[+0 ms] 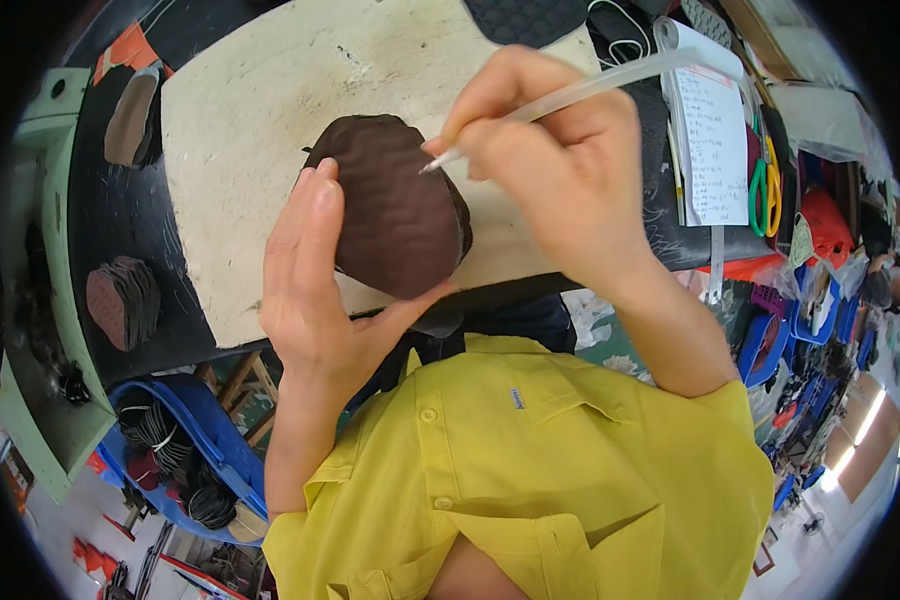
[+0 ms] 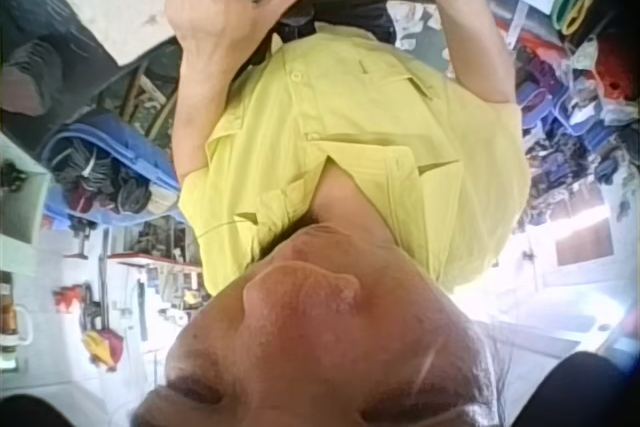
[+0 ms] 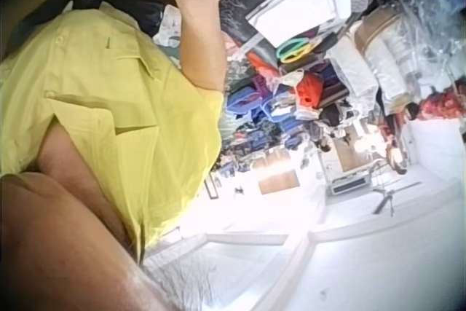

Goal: The person assembles footwear components by layering brown and black textured insoles. They use a white marking tool to draw lines on the stacked insoles and then secure the stacks with white rubber bands. The finished bundles are placed into a blue plastic bin.

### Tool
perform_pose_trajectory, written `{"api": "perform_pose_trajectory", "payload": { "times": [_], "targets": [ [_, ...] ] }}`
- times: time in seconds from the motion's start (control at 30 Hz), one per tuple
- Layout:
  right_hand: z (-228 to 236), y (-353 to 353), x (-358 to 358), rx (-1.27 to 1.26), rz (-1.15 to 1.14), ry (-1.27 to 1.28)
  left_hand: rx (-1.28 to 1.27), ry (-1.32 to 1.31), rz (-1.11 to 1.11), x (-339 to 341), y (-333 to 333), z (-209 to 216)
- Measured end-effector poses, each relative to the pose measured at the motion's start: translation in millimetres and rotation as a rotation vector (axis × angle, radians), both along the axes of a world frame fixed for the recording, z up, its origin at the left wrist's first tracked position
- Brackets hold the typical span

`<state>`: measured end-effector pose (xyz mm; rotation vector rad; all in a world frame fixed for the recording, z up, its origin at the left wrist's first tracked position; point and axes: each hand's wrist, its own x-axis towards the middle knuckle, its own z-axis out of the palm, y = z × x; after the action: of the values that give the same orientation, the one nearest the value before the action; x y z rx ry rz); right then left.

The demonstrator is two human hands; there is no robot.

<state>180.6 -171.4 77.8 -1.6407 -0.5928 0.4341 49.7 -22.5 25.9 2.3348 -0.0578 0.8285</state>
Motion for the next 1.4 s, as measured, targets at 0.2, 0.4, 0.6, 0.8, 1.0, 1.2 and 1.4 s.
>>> {"api": "perform_pose_trajectory", "payload": {
  "times": [0.2, 0.4, 0.6, 0.8, 1.0, 1.2, 1.4],
  "targets": [
    [-5, -11, 9, 0.214, 0.037, 0.021, -0.174, -0.068, -0.043, -1, 3, 0],
    [-16, 10, -14, 0.008, 0.097, 0.012, -0.163, -0.029, -0.073, 8, 7, 17],
    [-31, 22, -19, 0.009, 0.029, -0.141, -0.195, -0.084, 0.084, 3, -2, -7],
    [-24, 16, -13, -0.133, 0.125, -0.156, -0.130, -0.088, 0.106, -1, -2, -11],
    [-30, 20, -16, -0.021, 0.034, -0.120, -0.093, -0.074, 0.104, -1, -3, -7],
    [-23, 15, -9, -0.180, 0.164, -0.137, -0.087, -0.080, 0.106, -2, -3, -8],
    [-31, 19, -12, -0.033, 0.065, -0.119, -0.073, -0.077, 0.107, -1, -3, -5]
  ]
}}
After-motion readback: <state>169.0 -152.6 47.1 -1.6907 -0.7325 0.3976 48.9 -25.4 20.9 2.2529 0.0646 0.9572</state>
